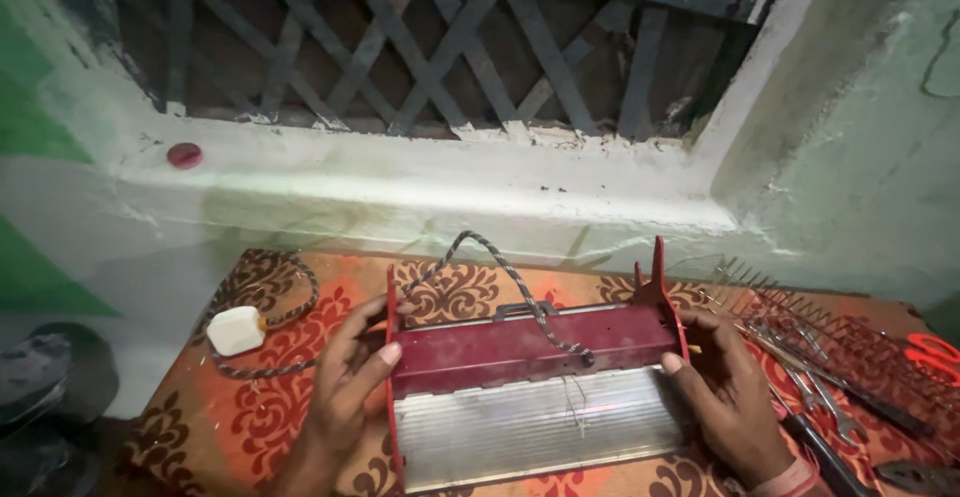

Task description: The person assembles a small red and silver electronic device on a patterned table. They attach a metal wire mesh cover over the internal components and use a pink screwdriver to secure it in place. The device remains on the table throughout the process.

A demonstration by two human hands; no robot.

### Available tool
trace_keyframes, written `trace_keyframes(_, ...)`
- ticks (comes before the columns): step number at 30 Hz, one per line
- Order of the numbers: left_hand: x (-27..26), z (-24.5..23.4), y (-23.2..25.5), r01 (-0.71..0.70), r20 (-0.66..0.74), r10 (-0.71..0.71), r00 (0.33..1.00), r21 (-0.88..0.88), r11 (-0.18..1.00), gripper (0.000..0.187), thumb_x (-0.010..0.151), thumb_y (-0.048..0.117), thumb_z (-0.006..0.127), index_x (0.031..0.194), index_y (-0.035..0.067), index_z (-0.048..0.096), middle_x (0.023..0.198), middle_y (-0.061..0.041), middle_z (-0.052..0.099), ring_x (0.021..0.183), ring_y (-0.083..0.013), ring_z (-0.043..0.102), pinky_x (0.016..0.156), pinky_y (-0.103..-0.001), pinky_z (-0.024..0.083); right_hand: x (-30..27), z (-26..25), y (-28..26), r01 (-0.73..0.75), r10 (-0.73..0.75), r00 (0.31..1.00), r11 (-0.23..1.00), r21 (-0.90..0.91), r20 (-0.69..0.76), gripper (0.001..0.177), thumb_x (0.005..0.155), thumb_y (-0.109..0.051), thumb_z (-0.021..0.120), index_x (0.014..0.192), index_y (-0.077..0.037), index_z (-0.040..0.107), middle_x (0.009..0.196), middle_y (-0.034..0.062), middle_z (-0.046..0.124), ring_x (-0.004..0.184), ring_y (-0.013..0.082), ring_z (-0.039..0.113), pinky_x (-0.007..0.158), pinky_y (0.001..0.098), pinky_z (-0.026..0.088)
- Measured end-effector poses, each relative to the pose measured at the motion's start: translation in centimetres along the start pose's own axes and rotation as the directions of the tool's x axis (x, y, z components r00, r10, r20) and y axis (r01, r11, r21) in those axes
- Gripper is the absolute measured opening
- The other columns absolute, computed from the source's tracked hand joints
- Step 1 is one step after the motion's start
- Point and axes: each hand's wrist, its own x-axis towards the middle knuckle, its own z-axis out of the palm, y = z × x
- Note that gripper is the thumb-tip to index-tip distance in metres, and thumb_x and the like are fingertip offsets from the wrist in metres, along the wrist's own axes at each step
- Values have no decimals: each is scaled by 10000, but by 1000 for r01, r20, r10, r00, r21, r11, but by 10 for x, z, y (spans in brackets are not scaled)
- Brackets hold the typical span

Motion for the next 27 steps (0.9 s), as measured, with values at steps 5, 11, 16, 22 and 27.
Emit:
trace_keyframes(5,1,1,3,17,3,-16,1000,-25,1000,575,913,154,590,1437,-59,484,1328,-181,642,1197,-250,631,1028,-382,485,-1,0,2,32,-32,999,999,-18,1,461,900,-78,675,1337,6,557,1195,87,669,1108,145,632,956,289,492)
trace_keyframes(11,0,3,8,35,2,-35,999,-19,999,594,905,186,602,1433,-64,493,1315,-201,657,1196,-266,644,1038,-400,492,0,0,5,42,-42,999,999,-4,6,455,908,-78,667,1339,6,548,1202,85,657,1116,143,626,958,289,491)
trace_keyframes(16,-1,2,8,17,5,-17,1000,44,999,660,880,256,629,1445,-52,484,1343,-214,640,1214,-286,641,1052,-415,496,-1,0,6,27,-28,1000,1000,5,5,455,910,-81,661,1342,6,546,1199,89,663,1112,142,631,952,288,492)
trace_keyframes(22,-2,0,7,-66,94,57,994,95,993,856,827,304,702,1531,-49,366,1405,-241,580,1280,-320,607,1096,-440,484,0,0,7,29,-30,999,999,-43,-18,430,914,-84,659,1325,8,570,1143,88,694,1053,140,649,910,294,506)
trace_keyframes(27,-5,0,8,-94,171,92,981,6,996,977,812,270,749,1586,-76,264,1496,-285,518,1391,-373,526,1189,-472,403,-1,1,6,40,-48,998,989,-144,-51,420,901,-101,683,1301,-1,598,1073,83,714,968,139,659,844,288,517)
